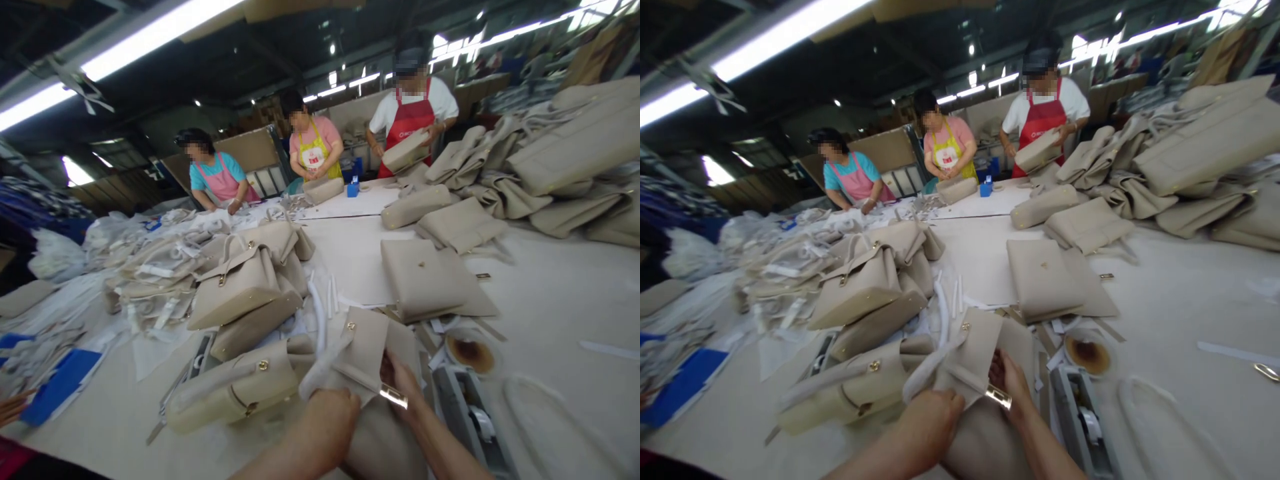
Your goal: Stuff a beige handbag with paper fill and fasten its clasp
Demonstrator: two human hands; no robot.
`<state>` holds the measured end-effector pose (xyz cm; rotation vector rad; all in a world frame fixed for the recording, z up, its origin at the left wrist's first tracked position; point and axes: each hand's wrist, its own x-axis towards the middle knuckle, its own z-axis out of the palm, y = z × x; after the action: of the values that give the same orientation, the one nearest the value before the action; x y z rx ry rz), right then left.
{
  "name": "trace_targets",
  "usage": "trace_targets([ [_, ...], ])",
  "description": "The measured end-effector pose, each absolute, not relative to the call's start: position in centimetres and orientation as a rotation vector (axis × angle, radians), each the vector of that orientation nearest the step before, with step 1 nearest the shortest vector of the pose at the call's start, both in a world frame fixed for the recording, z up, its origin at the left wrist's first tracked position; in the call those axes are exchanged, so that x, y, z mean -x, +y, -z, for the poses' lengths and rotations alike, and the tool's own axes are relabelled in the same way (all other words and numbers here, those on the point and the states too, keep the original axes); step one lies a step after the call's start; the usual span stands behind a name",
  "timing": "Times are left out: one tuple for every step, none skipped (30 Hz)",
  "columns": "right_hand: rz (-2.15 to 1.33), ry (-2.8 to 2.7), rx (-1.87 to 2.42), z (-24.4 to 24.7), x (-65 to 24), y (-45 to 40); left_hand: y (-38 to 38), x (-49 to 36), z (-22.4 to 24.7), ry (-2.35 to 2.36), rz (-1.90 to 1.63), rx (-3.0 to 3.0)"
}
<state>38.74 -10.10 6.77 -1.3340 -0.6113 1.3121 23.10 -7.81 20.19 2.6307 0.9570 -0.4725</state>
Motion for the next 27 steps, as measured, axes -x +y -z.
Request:
trace_targets([
  [-1.328, -0.546, 1.305, -7.0, -39.4, -10.4, -8.5, -23.4, -20.0, 0.898, 0.486, -2.657],
  [-1.361, -0.456, 1.254, -7.2, -40.1, -10.8, -9.0, -23.7, -20.0, 0.855, 0.491, -2.677],
  [-1.400, -0.365, 1.189, -7.5, -40.6, -11.3, -9.3, -23.9, -20.1, 0.814, 0.508, -2.697],
  [-1.434, -0.301, 1.126, -7.9, -41.1, -11.9, -9.5, -24.0, -20.3, 0.789, 0.531, -2.715],
  [-1.455, -0.281, 1.076, -8.3, -41.4, -12.5, -9.6, -24.2, -20.5, 0.777, 0.564, -2.728],
  [-1.466, -0.318, 1.055, -8.8, -41.7, -13.0, -9.5, -24.4, -20.6, 0.768, 0.610, -2.741],
  [-1.470, -0.408, 1.075, -9.2, -41.8, -13.5, -9.4, -24.5, -20.7, 0.767, 0.661, -2.748],
  [-1.472, -0.524, 1.129, -9.6, -41.9, -13.9, -9.3, -24.8, -20.7, 0.777, 0.707, -2.748],
  [-1.466, -0.649, 1.209, -9.9, -41.9, -14.2, -9.2, -25.0, -20.6, 0.797, 0.734, -2.745],
  [-1.453, -0.765, 1.300, -10.1, -41.8, -14.3, -9.1, -25.2, -20.4, 0.821, 0.750, -2.735],
  [-1.442, -0.857, 1.388, -10.2, -41.6, -14.4, -9.0, -25.4, -20.3, 0.847, 0.767, -2.718],
  [-1.436, -0.922, 1.456, -10.2, -41.3, -14.4, -9.0, -25.6, -20.3, 0.884, 0.781, -2.698],
  [-1.424, -0.967, 1.497, -10.1, -41.1, -14.3, -9.0, -25.6, -20.5, 0.930, 0.792, -2.674],
  [-1.414, -1.000, 1.510, -10.0, -40.8, -14.2, -8.9, -25.4, -21.0, 0.976, 0.792, -2.645],
  [-1.401, -1.023, 1.510, -9.8, -40.6, -14.1, -8.9, -25.1, -21.7, 1.004, 0.780, -2.605],
  [-1.382, -1.043, 1.509, -9.7, -40.5, -13.9, -8.8, -24.6, -22.6, 0.997, 0.737, -2.552],
  [-1.356, -1.061, 1.513, -9.6, -40.4, -13.8, -8.6, -24.0, -23.7, 0.943, 0.657, -2.481],
  [-1.332, -1.074, 1.518, -9.5, -40.3, -13.7, -8.3, -23.2, -24.7, 0.860, 0.536, -2.387],
  [-1.322, -1.071, 1.526, -9.3, -40.4, -13.6, -7.8, -22.5, -25.5, 0.775, 0.369, -2.274],
  [-1.328, -1.049, 1.534, -9.1, -40.4, -13.6, -7.2, -21.7, -25.9, 0.743, 0.164, -2.156],
  [-1.342, -1.014, 1.545, -8.9, -40.5, -13.6, -6.5, -21.0, -25.8, 0.796, -0.076, -2.050],
  [-1.359, -0.976, 1.555, -8.7, -40.6, -13.7, -5.8, -20.5, -25.1, 0.924, -0.320, -1.955],
  [-1.370, -0.944, 1.564, -8.4, -40.8, -13.9, -5.1, -20.2, -24.0, 1.098, -0.531, -1.860],
  [-1.376, -0.922, 1.567, -8.1, -41.0, -14.1, -4.5, -20.1, -22.5, 1.256, -0.662, -1.765],
  [-1.383, -0.904, 1.559, -7.9, -41.2, -14.3, -4.0, -20.1, -20.8, 1.339, -0.651, -1.669],
  [-1.394, -0.892, 1.537, -7.7, -41.4, -14.6, -3.8, -20.2, -19.2, 1.366, -0.581, -1.554],
  [-1.411, -0.885, 1.503, -7.5, -41.7, -14.9, -3.8, -20.5, -17.6, 1.365, -0.511, -1.449],
])
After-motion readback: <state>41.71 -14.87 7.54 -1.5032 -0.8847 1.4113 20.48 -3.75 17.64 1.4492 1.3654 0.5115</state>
